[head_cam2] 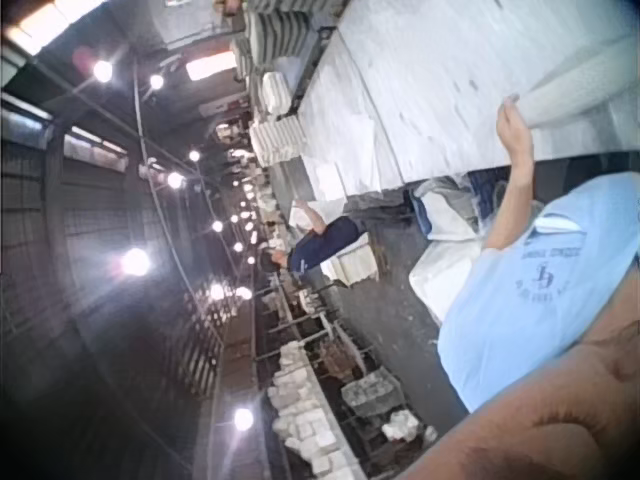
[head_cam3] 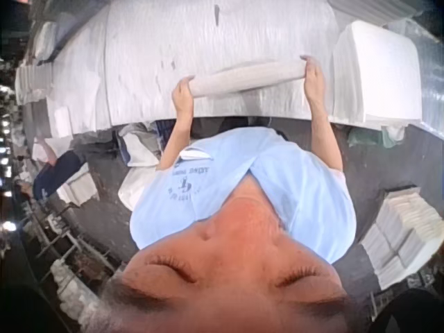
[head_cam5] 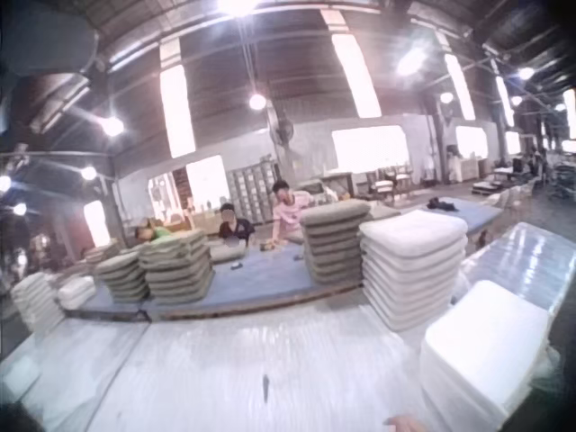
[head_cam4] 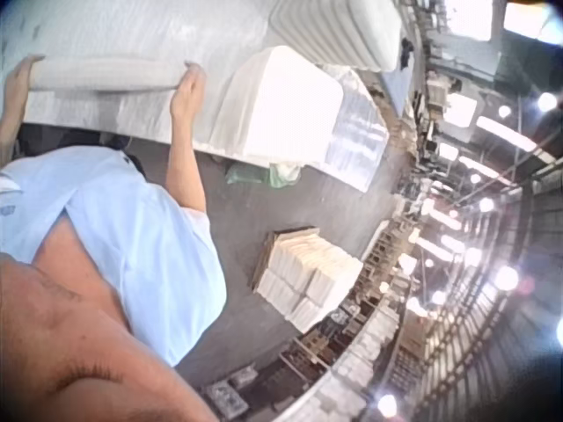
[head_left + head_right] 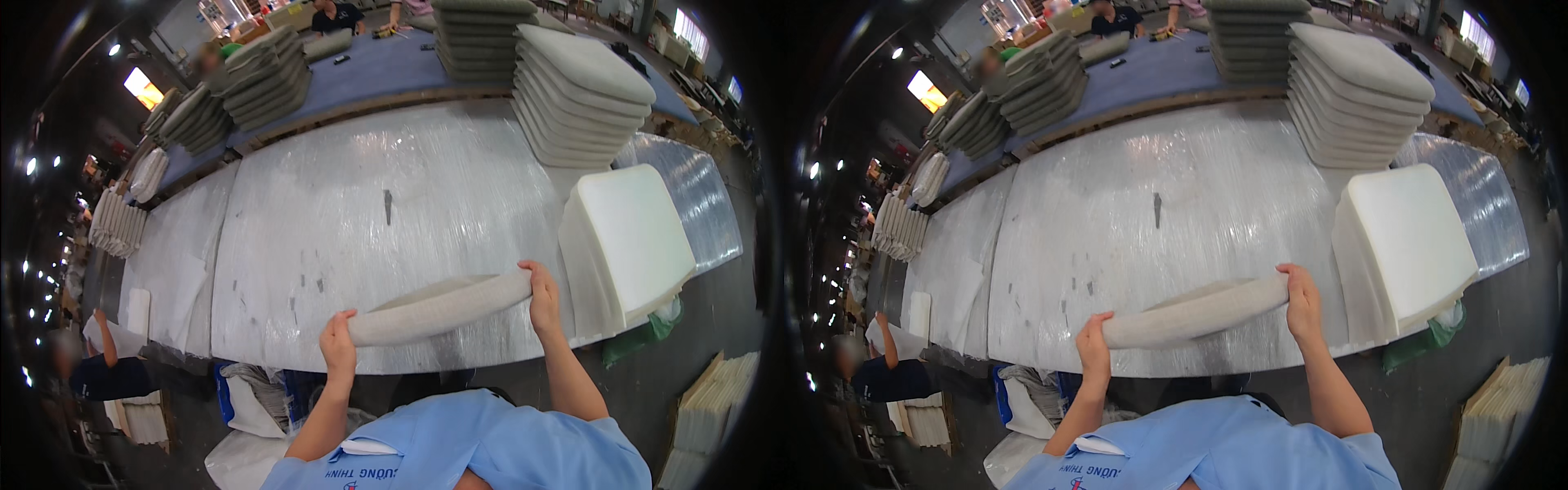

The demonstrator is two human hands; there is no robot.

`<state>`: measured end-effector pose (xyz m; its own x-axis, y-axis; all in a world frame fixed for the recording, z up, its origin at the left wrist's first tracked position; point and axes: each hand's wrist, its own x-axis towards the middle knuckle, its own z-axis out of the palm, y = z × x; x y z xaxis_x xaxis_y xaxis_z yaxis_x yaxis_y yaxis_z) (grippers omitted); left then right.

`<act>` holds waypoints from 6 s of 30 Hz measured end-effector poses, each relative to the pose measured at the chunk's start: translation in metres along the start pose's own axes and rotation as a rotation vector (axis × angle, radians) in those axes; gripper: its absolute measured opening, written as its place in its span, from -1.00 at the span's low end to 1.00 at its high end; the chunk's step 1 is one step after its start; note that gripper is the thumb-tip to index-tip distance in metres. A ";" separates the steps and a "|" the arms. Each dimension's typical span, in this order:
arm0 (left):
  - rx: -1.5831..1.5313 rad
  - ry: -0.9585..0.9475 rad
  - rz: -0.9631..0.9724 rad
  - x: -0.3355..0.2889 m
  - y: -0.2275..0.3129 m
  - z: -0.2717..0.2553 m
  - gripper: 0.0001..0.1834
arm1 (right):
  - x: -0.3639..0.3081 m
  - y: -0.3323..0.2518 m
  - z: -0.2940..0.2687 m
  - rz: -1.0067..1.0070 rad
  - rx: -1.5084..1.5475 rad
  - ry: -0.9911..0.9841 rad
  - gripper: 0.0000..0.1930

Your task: The person wraps rectangular foam cushions in white fabric covers, aligning edges and smoothing the surface. The person then stacks the wrapped cushions on a nearby pile. The person also handles small white foam pieces, placing them into a green bag.

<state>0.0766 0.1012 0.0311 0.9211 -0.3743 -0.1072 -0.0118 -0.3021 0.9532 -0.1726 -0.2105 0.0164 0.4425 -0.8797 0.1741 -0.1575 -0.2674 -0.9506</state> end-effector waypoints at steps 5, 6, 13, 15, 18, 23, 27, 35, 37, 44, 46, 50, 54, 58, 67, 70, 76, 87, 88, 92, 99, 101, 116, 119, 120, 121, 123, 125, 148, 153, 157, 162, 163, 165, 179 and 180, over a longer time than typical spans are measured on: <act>-0.262 0.015 0.001 0.010 -0.009 -0.006 -0.44 | 0.009 0.009 0.015 0.132 0.338 0.027 -0.36; -0.316 0.015 -0.004 0.011 -0.014 -0.006 -0.44 | 0.011 0.011 0.015 0.122 0.362 0.029 -0.34; -0.613 -0.135 -0.193 0.000 -0.042 -0.006 -0.45 | 0.007 0.061 -0.002 0.476 0.732 -0.072 -0.34; -0.550 -0.293 -0.222 -0.002 -0.054 -0.019 -0.48 | -0.003 0.071 -0.009 0.597 0.752 -0.131 -0.41; -0.266 -0.598 -0.263 0.005 -0.071 -0.023 -0.55 | -0.001 0.084 -0.040 0.693 0.534 -0.399 -0.52; 0.170 -0.895 -0.365 0.038 -0.098 0.003 -0.51 | 0.040 0.063 0.006 0.647 -0.149 -0.866 -0.67; 0.783 -1.112 -0.096 0.058 -0.111 0.065 -0.30 | 0.053 0.109 0.055 0.187 -0.663 -1.057 -0.56; 0.928 -0.819 0.017 0.077 -0.149 0.110 -0.38 | 0.054 0.134 0.143 0.152 -1.087 -0.941 -0.48; 0.901 -0.735 0.111 0.080 -0.157 0.117 -0.40 | 0.055 0.143 0.151 0.158 -1.095 -0.894 -0.56; 0.874 -0.482 0.446 0.094 -0.166 0.141 -0.48 | 0.052 0.155 0.150 0.022 -0.866 -0.712 -0.84; 0.908 -0.480 0.503 0.098 -0.165 0.146 -0.52 | 0.056 0.155 0.145 0.035 -0.780 -0.681 -0.83; 0.872 -0.578 0.469 0.110 -0.165 0.157 -0.65 | 0.061 0.154 0.143 0.089 -0.839 -0.724 -0.84; 0.756 -0.625 -0.023 0.120 -0.156 0.165 -0.75 | 0.064 0.148 0.161 0.477 -0.750 -0.778 -0.74; 0.789 -0.687 -0.056 0.124 -0.151 0.167 -0.67 | 0.074 0.160 0.155 0.627 -0.876 -0.954 -0.70; 1.129 -0.675 -0.220 0.134 -0.172 0.120 -0.50 | 0.072 0.177 0.160 0.729 -0.590 -0.625 -0.72; 1.113 -0.536 -0.113 0.125 -0.182 0.132 -0.52 | 0.062 0.203 0.154 0.605 -0.591 -0.448 -0.71; 1.113 -0.321 0.008 0.120 -0.211 0.134 -0.56 | 0.055 0.205 0.173 0.512 -0.582 -0.364 -0.76; 1.050 -0.337 0.000 0.132 -0.199 0.127 -0.52 | 0.081 0.197 0.161 0.705 -0.510 -0.588 -0.76; 1.036 -0.363 -0.011 0.132 -0.196 0.121 -0.53 | 0.085 0.195 0.154 0.795 -0.508 -0.675 -0.76; 1.046 -0.512 -0.148 0.135 -0.177 0.097 -0.54 | 0.093 0.201 0.119 0.613 -0.742 -0.791 -0.78; 1.081 -0.374 -0.272 0.125 -0.200 0.100 -0.62 | 0.072 0.211 0.140 0.616 -0.705 -0.428 -0.75; 1.071 -0.315 -0.211 0.123 -0.208 0.103 -0.67 | 0.067 0.215 0.143 0.596 -0.673 -0.362 -0.75; 0.948 -0.204 -0.057 0.113 -0.175 0.090 -0.53 | 0.079 0.179 0.138 0.366 -0.625 -0.499 -0.60; 0.826 -0.436 -0.247 0.079 -0.123 0.064 -0.11 | 0.081 0.126 0.097 0.179 -0.759 -1.050 -0.46; 0.849 -0.562 -0.311 0.064 -0.112 0.050 -0.02 | 0.073 0.112 0.082 0.110 -0.785 -1.288 -0.42; 0.871 -0.687 -0.381 0.050 -0.109 0.038 0.08 | 0.063 0.092 0.068 0.177 -0.767 -1.429 -0.37; 0.640 -0.676 -0.559 0.033 -0.113 0.034 0.15 | 0.040 0.073 0.044 0.248 -0.769 -1.502 -0.29; 0.495 -0.648 -0.647 0.031 -0.127 0.031 0.22 | 0.025 0.074 0.033 0.224 -0.798 -1.388 -0.25; -0.611 -0.157 -0.569 -0.038 -0.026 -0.008 -0.32 | -0.004 0.027 -0.056 0.667 0.705 -0.291 -0.38; -0.776 -0.030 -0.372 -0.012 -0.029 -0.009 -0.30 | 0.001 0.025 -0.022 0.236 0.632 -0.145 -0.21; -0.760 -0.020 -0.386 0.020 -0.035 -0.007 -0.29 | 0.019 0.029 0.001 0.246 0.570 -0.077 -0.15; -0.835 0.002 -0.392 0.024 -0.053 0.002 -0.26 | 0.015 0.057 0.008 0.295 0.691 -0.053 -0.18; -0.845 0.006 -0.408 0.024 -0.059 0.002 -0.26 | 0.015 0.064 0.008 0.321 0.735 -0.067 -0.19; -0.873 0.001 -0.429 0.022 -0.067 -0.001 -0.25 | 0.014 0.070 0.010 0.381 0.799 -0.109 -0.22; -1.029 0.108 -0.267 0.114 -0.022 0.030 -0.25 | -0.073 0.020 0.000 0.431 0.751 -0.460 -0.43; -1.004 0.074 -0.237 0.114 -0.014 0.041 -0.20 | -0.080 0.001 0.002 0.441 0.704 -0.597 -0.41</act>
<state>0.1657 0.0265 -0.0065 0.8797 -0.3350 -0.3374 0.4715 0.5222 0.7106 -0.2061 -0.1392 0.0009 0.8684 -0.4530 -0.2016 0.0562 0.4938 -0.8678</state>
